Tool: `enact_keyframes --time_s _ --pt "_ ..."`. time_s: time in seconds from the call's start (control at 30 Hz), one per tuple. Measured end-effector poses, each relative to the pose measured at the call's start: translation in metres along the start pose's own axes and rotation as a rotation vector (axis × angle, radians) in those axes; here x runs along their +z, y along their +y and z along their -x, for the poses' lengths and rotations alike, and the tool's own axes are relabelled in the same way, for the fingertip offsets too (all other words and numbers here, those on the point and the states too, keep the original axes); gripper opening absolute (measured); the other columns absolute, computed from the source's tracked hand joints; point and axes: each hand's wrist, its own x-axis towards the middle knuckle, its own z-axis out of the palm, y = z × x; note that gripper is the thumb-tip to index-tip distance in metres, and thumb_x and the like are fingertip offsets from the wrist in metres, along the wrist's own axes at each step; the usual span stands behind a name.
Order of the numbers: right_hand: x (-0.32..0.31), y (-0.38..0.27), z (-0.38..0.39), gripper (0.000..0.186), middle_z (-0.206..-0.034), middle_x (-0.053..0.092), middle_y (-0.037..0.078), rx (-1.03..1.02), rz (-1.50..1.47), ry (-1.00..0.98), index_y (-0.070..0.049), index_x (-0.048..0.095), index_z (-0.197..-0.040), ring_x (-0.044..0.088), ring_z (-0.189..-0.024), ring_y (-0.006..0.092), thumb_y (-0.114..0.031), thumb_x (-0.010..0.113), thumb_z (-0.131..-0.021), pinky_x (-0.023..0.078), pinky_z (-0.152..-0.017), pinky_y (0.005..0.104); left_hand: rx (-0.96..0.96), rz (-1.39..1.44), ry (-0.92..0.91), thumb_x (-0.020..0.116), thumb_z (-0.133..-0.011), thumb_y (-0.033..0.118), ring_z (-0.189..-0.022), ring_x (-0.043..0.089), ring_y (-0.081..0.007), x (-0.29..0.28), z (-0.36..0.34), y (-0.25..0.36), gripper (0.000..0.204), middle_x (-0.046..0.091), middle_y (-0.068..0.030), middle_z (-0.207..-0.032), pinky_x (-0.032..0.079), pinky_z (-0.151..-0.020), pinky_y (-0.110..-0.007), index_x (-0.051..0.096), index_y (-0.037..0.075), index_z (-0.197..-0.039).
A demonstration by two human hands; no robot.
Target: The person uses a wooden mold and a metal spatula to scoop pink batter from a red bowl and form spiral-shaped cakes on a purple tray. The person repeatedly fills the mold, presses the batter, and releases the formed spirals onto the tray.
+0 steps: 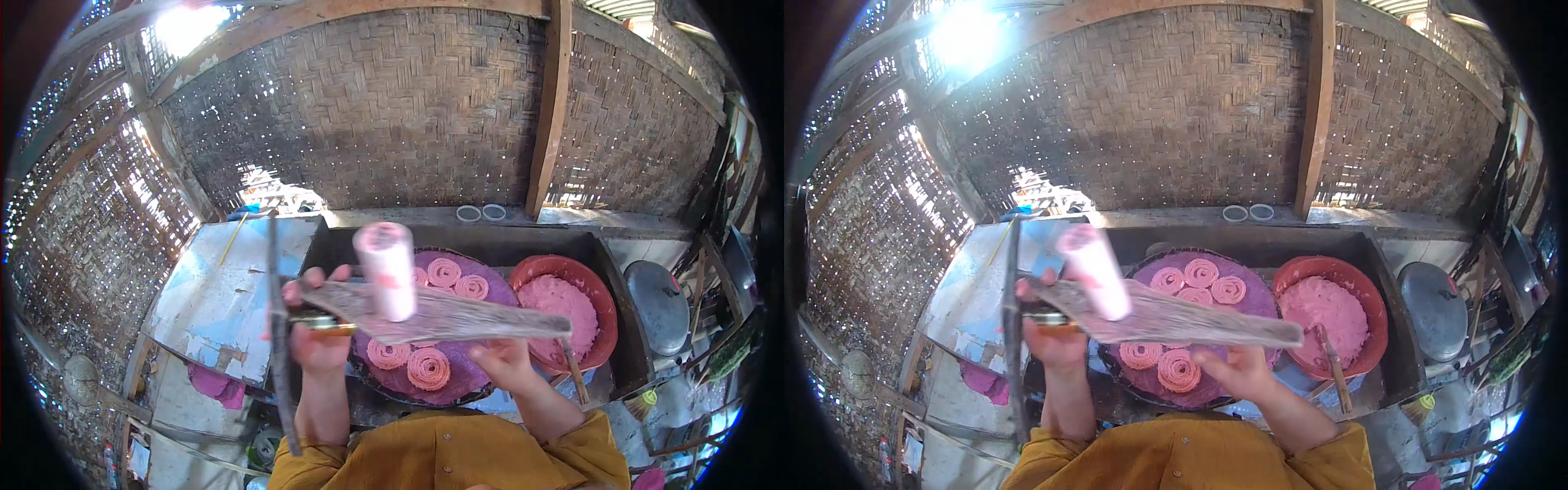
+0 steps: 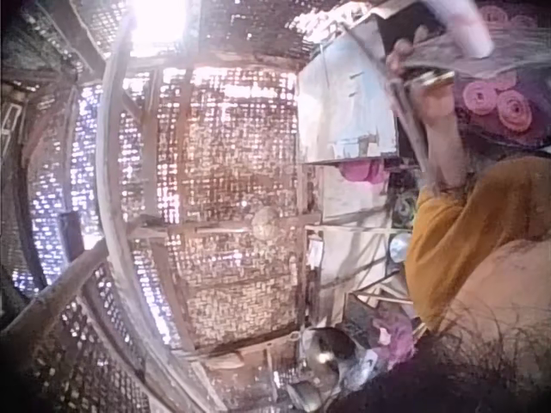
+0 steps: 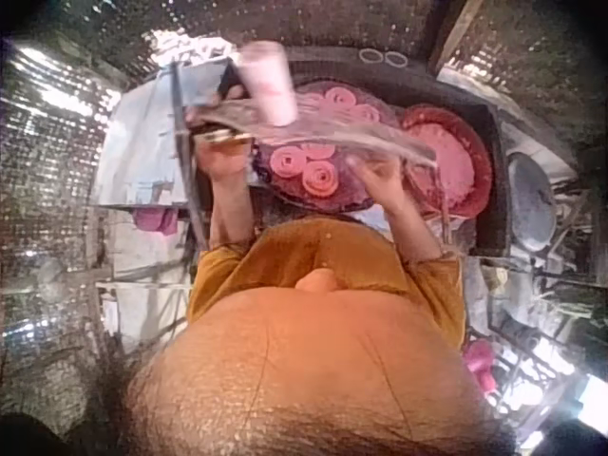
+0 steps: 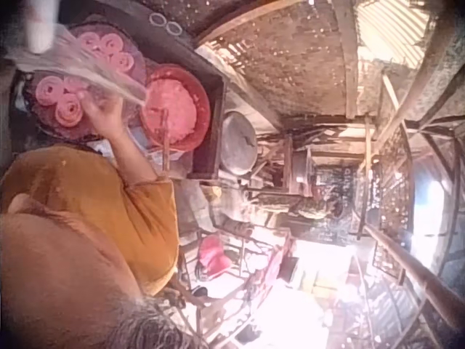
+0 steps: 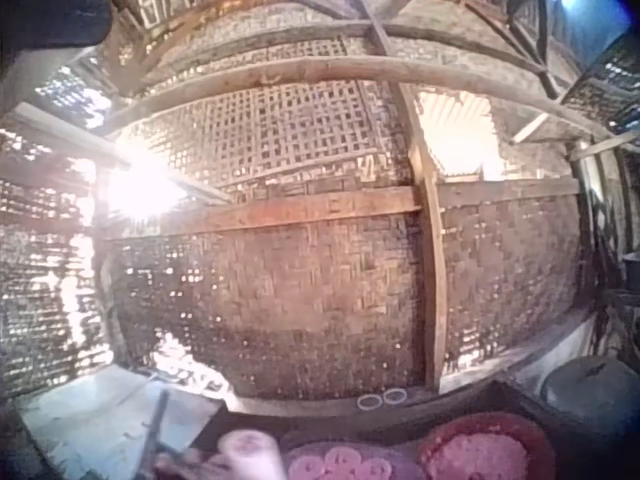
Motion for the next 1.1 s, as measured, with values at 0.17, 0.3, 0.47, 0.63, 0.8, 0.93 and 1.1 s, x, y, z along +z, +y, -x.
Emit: enact_keyframes --time_s 0.17,0.3,0.47,0.63,0.8,0.93,1.1 --pt "-0.03 0.08 0.04 0.017 -0.081 0.057 0.01 0.325 0.569 -0.22 -0.005 0.065 -0.089 0.055 -0.086 0.0244 -0.015 0.058 -0.077 0.044 -0.077 0.0317 0.232 -0.086 0.365 0.052 -0.083 0.032 -0.108 0.048 -0.0264 -0.025 0.03 0.047 0.017 0.05 -0.0046 -0.105 0.037 -0.094 -0.046 0.051 0.02 -0.094" --pt "-0.029 0.089 0.048 0.021 -0.078 0.054 0.012 0.357 0.863 -0.384 -0.008 0.066 -0.09 0.053 -0.082 0.0294 -0.022 0.058 -0.076 0.044 -0.073 0.0367 0.246 -0.164 0.419 0.048 -0.082 0.031 -0.101 0.052 -0.0235 -0.033 0.034 0.068 0.015 0.056 -0.0031 -0.098 0.04 -0.089 -0.042 0.05 0.017 -0.087" --pt "-0.019 0.123 0.066 0.031 -0.085 0.055 0.013 0.299 0.877 -0.422 -0.007 0.065 -0.092 0.052 -0.087 0.0304 -0.033 0.056 -0.078 0.042 -0.077 0.0386 0.281 -0.185 0.414 0.049 -0.08 0.028 -0.105 0.049 -0.0226 -0.033 0.043 0.071 0.019 0.055 -0.0027 -0.102 0.037 -0.093 -0.043 0.053 0.019 -0.096" --pt "-0.002 0.112 0.065 0.037 -0.091 0.054 0.014 0.296 0.939 -0.514 -0.006 0.064 -0.094 0.051 -0.088 0.0315 -0.037 0.057 -0.077 0.041 -0.078 0.0412 0.379 -0.165 0.531 0.049 -0.08 0.026 -0.111 0.045 -0.0206 -0.022 0.036 0.058 0.047 0.052 -0.0018 -0.113 0.03 -0.1 -0.043 0.042 0.024 -0.126" --pt "0.009 0.096 0.052 0.035 -0.085 0.055 0.012 0.421 0.813 -0.623 -0.005 0.062 -0.093 0.052 -0.082 0.0305 -0.035 0.061 -0.074 0.04 -0.077 0.0408 0.264 -0.171 0.411 0.048 -0.08 0.027 -0.115 0.043 -0.0198 -0.025 0.037 0.061 0.05 0.049 -0.0021 -0.119 0.029 -0.1 -0.044 0.04 0.026 -0.13" --pt "0.01 0.093 0.048 0.032 -0.079 0.058 0.009 0.416 0.52 -0.58 -0.004 0.06 -0.09 0.056 -0.073 0.0249 -0.032 0.064 -0.073 0.044 -0.069 0.035 0.253 -0.161 0.418 0.049 -0.079 0.027 -0.114 0.042 -0.0201 -0.028 0.038 0.061 0.05 0.048 -0.0027 -0.116 0.03 -0.099 -0.044 0.041 0.027 -0.129" --pt "-0.03 0.069 0.025 0.023 -0.077 0.058 0.001 0.69 0.072 -0.289 -0.004 0.058 -0.086 0.054 -0.071 0.0083 -0.017 0.069 -0.072 0.044 -0.062 0.024 0.284 -0.208 0.478 0.05 -0.075 0.025 -0.109 0.044 -0.0221 -0.022 0.034 0.059 0.052 0.047 -0.0053 -0.108 0.031 -0.099 -0.044 0.044 0.024 -0.127"
